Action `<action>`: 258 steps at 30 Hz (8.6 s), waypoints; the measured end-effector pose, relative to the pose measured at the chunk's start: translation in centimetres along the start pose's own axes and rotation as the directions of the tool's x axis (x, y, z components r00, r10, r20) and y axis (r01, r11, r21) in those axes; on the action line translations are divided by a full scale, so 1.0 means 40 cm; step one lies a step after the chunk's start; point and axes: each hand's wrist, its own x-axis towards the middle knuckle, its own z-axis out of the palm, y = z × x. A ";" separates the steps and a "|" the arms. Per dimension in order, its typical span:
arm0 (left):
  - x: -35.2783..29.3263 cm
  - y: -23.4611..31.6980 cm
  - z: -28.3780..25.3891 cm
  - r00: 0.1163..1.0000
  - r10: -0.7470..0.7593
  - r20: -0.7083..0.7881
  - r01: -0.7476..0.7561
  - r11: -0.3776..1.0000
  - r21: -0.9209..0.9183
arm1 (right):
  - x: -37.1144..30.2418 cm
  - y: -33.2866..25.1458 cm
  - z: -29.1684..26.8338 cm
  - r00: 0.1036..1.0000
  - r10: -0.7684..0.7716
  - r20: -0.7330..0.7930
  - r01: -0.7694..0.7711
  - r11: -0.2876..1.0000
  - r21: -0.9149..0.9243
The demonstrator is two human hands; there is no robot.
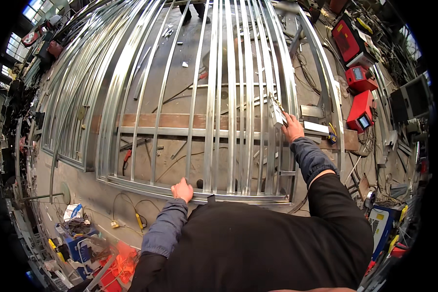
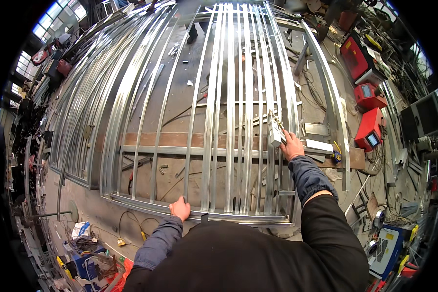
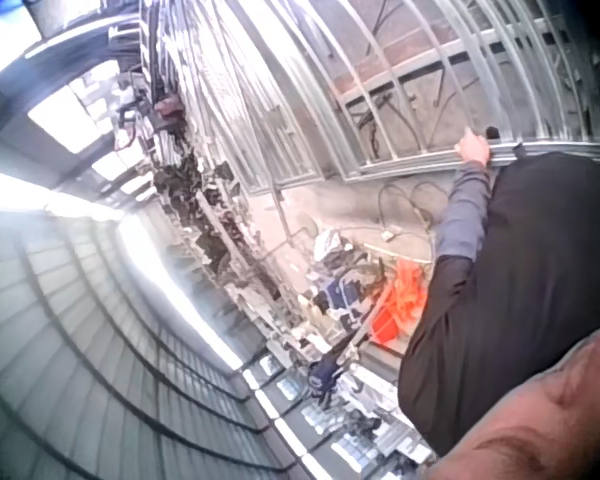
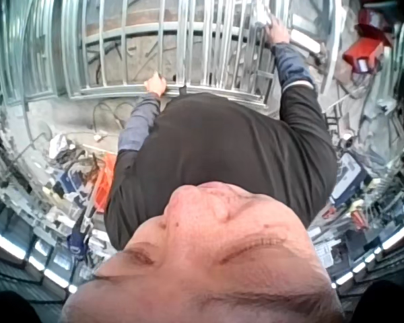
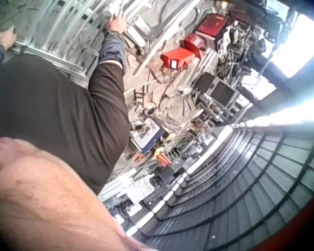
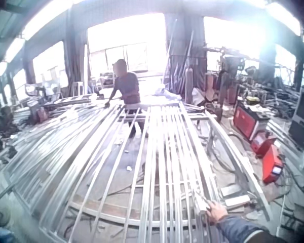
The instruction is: The person positions a metal bar onto a large metal frame and uses a handheld welding tool to tack weld the bar to the frame at multiple points. The person repeatedly aligns the bar and applies welds along the frame.
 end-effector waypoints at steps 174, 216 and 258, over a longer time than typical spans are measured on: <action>0.066 -0.087 -0.075 0.811 -0.140 -0.567 0.012 0.974 -0.224 | -0.006 -0.036 -0.028 0.993 0.072 0.089 -0.068 0.996 -0.057; 0.090 -0.326 -0.188 0.714 -0.131 -0.687 -0.216 0.893 -0.395 | -0.016 -0.023 -0.015 0.995 0.072 0.065 -0.067 0.995 -0.072; 0.111 -0.246 -0.111 0.889 -0.214 -0.406 0.173 0.976 -0.135 | -0.004 -0.009 0.013 0.997 0.052 0.062 -0.047 0.996 -0.076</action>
